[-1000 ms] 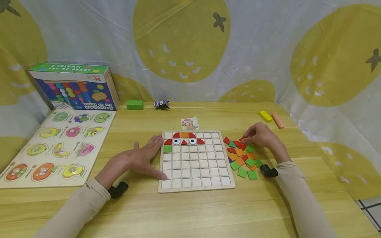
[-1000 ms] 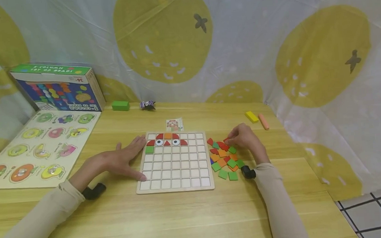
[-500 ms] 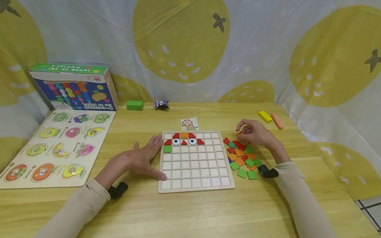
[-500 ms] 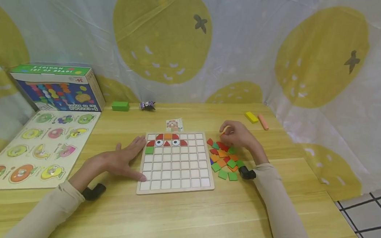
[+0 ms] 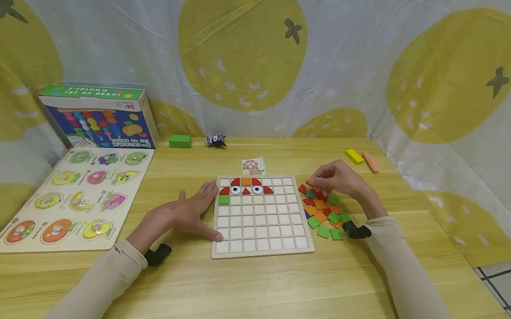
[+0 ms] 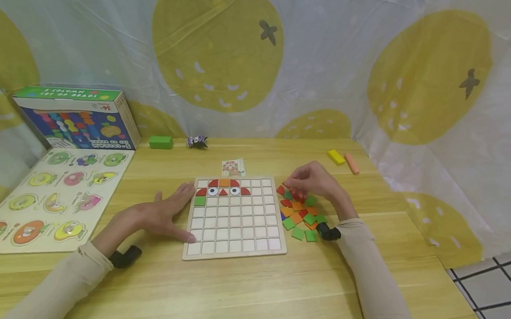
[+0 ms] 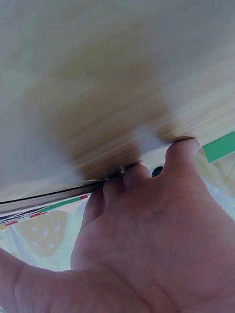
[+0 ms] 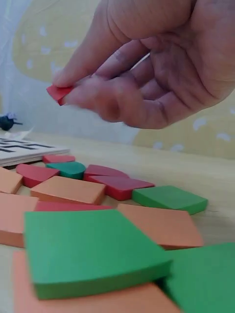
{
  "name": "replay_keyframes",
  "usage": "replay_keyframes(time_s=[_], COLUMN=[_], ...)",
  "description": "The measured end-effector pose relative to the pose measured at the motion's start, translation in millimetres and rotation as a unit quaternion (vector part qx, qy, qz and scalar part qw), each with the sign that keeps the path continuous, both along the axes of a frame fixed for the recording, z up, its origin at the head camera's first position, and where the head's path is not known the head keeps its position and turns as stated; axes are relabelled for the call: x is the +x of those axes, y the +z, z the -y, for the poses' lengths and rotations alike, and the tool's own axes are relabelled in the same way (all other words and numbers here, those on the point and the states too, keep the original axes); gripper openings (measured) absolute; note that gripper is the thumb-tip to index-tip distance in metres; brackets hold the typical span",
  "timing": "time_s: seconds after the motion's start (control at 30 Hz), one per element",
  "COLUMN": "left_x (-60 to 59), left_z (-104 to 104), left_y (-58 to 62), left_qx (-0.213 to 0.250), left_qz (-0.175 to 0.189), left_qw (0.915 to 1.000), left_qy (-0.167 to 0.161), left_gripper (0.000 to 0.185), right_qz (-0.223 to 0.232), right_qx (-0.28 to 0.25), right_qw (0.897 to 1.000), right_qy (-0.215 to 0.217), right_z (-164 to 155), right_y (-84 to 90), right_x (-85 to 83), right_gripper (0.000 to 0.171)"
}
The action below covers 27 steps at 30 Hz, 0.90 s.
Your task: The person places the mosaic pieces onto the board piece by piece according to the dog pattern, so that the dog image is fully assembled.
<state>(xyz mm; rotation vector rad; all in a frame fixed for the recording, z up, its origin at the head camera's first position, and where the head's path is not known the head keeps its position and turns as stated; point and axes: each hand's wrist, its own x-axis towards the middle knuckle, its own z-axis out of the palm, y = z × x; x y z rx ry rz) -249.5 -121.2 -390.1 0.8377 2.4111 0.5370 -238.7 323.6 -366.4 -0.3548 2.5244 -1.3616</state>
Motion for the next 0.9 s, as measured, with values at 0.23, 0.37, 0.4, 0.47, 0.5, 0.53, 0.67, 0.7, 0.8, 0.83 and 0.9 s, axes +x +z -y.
replay_keyframes(time_s=[0.23,0.37,0.4,0.47,0.5,0.53,0.67,0.7,0.8,0.83,0.9], left_x=[-0.8,4.5,5.6,9.8,11.1,11.8,12.2,11.9,10.7,10.6,10.9], left_z=[3,1,1,0,-1,-2,-4,-5,-6,-5,-6], left_y=[-7.5,2.4,4.8,13.2,16.2,17.9,20.1,20.1,19.4,19.1,19.0], left_qx=[-0.015,-0.003,-0.003,0.001,0.002,0.0,-0.007,-0.01,-0.019,-0.022,-0.025], left_qz=[-0.01,0.003,0.006,0.014,0.017,0.018,0.015,0.013,0.008,0.006,0.005], left_qw=[0.9998,1.0,1.0,0.9999,0.9998,0.9998,0.9999,0.9999,0.9998,0.9997,0.9997], left_qy=[0.004,0.002,0.004,0.004,0.004,0.005,0.003,0.003,0.002,0.002,0.003], left_gripper=[0.148,0.145,0.145,0.143,0.143,0.143,0.14,0.139,0.137,0.136,0.136], right_qz=[-0.021,-0.021,-0.021,-0.016,-0.012,-0.009,0.0,0.001,0.0,-0.003,-0.01], right_qx=[0.003,-0.007,-0.01,-0.011,-0.011,-0.01,-0.006,-0.006,0.0,0.003,0.01], right_qw=[1.0,1.0,1.0,1.0,1.0,1.0,1.0,1.0,0.999,0.999,0.999], right_qy=[0.007,0.016,0.018,0.018,0.015,0.014,0.019,0.023,0.035,0.038,0.045], right_z=[11,18,21,26,29,32,45,48,60,65,75], right_y=[3.0,6.0,6.6,7.8,8.5,9.2,12.6,13.1,15.0,14.7,14.3], right_x=[1.7,1.9,1.6,0.7,0.3,0.0,-0.4,-0.6,-0.7,-1.6,-2.7], right_gripper=[0.019,0.021,0.022,0.021,0.02,0.019,0.016,0.016,0.015,0.014,0.012])
